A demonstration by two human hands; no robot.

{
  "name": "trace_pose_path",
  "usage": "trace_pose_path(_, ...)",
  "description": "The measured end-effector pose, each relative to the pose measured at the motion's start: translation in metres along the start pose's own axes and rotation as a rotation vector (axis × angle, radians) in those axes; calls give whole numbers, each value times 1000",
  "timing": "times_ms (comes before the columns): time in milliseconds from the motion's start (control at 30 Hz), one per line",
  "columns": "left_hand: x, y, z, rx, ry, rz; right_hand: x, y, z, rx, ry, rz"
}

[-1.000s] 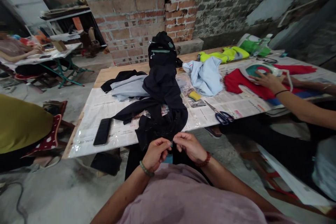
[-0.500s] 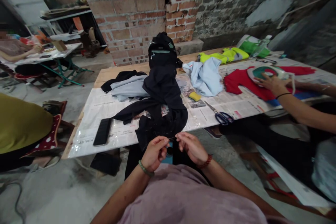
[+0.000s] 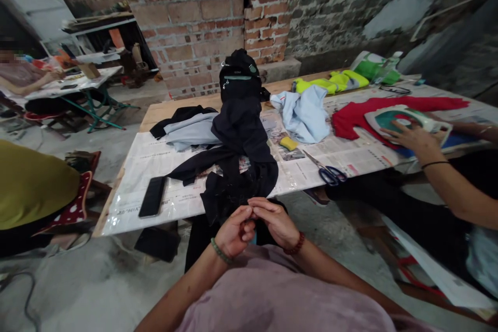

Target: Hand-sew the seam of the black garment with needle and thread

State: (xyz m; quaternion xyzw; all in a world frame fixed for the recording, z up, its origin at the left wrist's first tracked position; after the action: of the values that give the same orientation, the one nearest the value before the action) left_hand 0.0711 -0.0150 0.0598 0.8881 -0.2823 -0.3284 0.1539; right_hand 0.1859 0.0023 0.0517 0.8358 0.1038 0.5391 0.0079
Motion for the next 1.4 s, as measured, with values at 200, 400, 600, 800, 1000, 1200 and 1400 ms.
trace_pose_path(200,6,-3,3,-72,-45,-17,-3,-1,-1,-23,-18,-42)
trace_pose_path(400,7,-4,10,-112,-291,-144,-1,-2,3,-46,117,-70)
trace_pose_path(600,-13,6,18,-321,-639,-384,9,2,12,-44,661,135)
trace_pose_path(800,-13,12,15,-287,-654,-328,22,8,3,10,1008,449)
trace_pose_path(1000,-14,12,7,-351,-790,-426,18,7,2,45,1059,443)
trace_pose_path(1200,-16,9,8,-352,-921,-482,18,6,2,53,1089,432)
trace_pose_path(1400,-16,10,8,-351,-899,-485,17,5,2,56,1078,436)
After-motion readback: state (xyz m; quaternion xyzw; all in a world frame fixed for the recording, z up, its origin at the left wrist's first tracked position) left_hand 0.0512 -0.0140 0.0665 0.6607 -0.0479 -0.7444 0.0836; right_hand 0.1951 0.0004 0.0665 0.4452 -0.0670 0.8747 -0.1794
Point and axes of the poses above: each hand's wrist, its own y-axis away from the middle knuckle, its own z-axis out of the back of the hand, x = y × z, the point moved 2 cm from there along -y, towards the middle knuckle, and after that the axes turned 2 degrees about -x, right-handed, at the moved point
